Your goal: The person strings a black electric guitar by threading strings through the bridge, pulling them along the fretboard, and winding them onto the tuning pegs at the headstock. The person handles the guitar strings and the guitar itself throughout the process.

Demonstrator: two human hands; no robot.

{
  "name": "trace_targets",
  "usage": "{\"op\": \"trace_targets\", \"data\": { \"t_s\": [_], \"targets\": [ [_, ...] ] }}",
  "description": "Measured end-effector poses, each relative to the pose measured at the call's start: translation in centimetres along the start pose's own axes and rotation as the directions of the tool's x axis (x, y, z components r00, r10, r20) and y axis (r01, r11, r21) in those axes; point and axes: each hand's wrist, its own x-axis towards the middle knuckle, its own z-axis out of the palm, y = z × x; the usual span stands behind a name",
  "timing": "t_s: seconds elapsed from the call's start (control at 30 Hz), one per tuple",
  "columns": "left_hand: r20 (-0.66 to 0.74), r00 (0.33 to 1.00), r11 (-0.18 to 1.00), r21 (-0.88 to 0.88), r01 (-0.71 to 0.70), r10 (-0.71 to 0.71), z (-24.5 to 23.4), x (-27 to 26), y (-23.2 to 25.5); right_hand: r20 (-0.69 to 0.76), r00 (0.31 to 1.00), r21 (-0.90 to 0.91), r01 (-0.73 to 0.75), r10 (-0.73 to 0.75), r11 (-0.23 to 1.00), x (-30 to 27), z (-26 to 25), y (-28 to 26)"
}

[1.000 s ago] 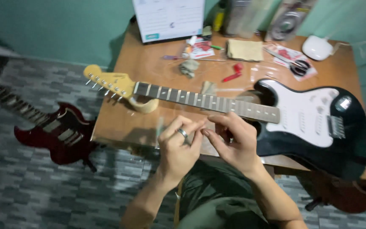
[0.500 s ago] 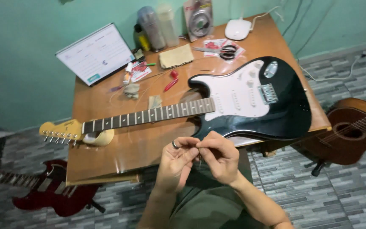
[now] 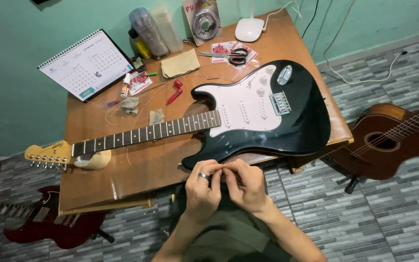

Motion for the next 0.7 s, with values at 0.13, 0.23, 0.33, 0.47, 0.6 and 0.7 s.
{"op": "trace_targets", "data": {
  "t_s": [0.13,0.23,0.33,0.47,0.6,0.7],
  "targets": [
    [0.151,0.910,0.907,0.116,-0.405,0.387,0.0,1.2,-0.7,-0.041,0.991,0.002,-0.125,0.125,0.992,-0.5,-1.0,0.4],
    [0.289,0.834,0.857,0.077,-0.509,0.470,-0.3,3.3,-0.1,-0.030,0.960,0.083,-0.275,0.278,0.958,-0.5,-2.2,1.1],
    [0.340,0.824,0.865,0.052,-0.498,0.454,0.0,4.0,-0.4,-0.022,0.938,0.211,-0.334,0.346,0.919,-0.6,-3.1,2.4],
    [0.461,0.880,0.888,-0.350,0.298,-0.113,0.2,3.0,-1.0,-0.061,0.949,0.311,-0.275,0.309,0.910,-0.7,-3.6,1.6],
    [0.528,0.822,0.666,-0.538,0.517,-0.212,-0.6,0.7,-4.2,-0.102,0.959,0.253,-0.233,0.265,0.939,-0.6,-1.9,1.1],
    [0.526,0.789,0.761,-0.356,0.542,-0.316,-4.3,0.1,-5.1,-0.030,0.996,0.175,-0.073,0.080,0.982,0.2,-2.1,2.5]
  ]
}}
